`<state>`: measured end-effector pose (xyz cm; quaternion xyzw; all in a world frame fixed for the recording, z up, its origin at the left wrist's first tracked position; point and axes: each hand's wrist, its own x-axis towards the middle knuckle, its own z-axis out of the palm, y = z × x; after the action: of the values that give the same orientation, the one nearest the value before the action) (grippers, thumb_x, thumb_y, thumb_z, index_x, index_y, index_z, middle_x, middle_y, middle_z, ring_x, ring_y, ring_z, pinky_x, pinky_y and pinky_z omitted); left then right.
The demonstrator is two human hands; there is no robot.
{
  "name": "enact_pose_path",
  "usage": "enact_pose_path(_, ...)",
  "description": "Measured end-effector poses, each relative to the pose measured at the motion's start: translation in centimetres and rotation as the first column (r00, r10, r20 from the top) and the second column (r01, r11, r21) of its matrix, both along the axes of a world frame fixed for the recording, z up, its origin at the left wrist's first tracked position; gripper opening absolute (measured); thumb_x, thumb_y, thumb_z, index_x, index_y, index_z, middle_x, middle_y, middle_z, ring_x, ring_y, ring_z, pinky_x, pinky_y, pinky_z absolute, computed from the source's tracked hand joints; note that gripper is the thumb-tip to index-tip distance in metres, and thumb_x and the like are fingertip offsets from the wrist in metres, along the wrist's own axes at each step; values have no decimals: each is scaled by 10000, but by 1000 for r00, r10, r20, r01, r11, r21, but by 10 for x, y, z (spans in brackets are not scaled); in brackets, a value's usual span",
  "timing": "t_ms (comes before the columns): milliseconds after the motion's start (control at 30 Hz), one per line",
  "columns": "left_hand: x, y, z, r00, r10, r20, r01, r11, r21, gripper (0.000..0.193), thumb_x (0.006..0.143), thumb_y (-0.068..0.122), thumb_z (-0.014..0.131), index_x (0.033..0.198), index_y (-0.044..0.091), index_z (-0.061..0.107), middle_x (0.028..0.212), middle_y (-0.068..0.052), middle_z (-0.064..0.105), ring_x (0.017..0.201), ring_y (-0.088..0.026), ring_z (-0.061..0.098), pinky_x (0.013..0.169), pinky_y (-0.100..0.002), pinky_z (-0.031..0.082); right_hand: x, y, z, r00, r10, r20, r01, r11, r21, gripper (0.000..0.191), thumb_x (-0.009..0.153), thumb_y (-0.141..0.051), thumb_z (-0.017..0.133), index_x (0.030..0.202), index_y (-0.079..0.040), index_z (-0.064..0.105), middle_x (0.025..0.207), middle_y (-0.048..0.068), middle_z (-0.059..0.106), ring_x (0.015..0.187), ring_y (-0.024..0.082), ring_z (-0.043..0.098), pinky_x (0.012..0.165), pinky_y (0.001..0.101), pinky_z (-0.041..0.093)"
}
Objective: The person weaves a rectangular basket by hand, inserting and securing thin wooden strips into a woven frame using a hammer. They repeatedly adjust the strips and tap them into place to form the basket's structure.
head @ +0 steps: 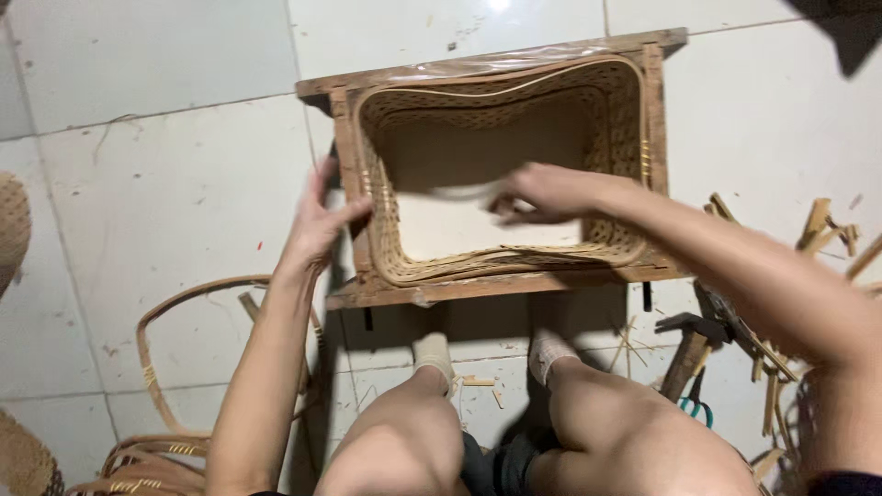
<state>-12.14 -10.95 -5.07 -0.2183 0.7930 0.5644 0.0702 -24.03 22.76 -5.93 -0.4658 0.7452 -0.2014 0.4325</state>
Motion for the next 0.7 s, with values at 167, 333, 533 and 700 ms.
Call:
enact_pose_path(167,14,-17,-39,995,-42,87,-5,878,478,974,783,82,856,1599,27,326,1445,-185,606,1237,-214,643,1053,-377,547,6,-146,-22,836,-505,215,549,773,-319,405,1016,-285,681,1294,10,673,1181,203,743,1007,258,744,848,386,611)
enact_pose_path(333,12,-17,-44,976,14,216,-110,892,438,1006,747,62,843,1592,75,297,1340,-127,635,1144,-185,680,958,-319,576,14,-183,-34,640,-656,400,754,635,-166,346,913,-231,732,1147,24,747,1045,159,800,886,179,790,759,312,656)
enact_pose_path(533,14,-16,-35,989,4,148,-80,855,513,982,772,93,837,1609,91,323,1402,-206,609,1177,-241,645,987,-344,588,20,-184,-37,644,-689,332,759,630,-163,339,926,-235,730,1153,17,748,1006,148,801,855,193,789,743,340,658)
enact_pose_path(700,35,24,2,976,-157,-154,102,944,-314,1015,855,215,840,1642,111,206,1668,-193,291,1519,-339,339,1208,-553,305,38,-152,-8,711,-634,303,701,605,-378,385,1024,-222,658,1333,7,635,1205,185,730,1085,233,711,901,369,569)
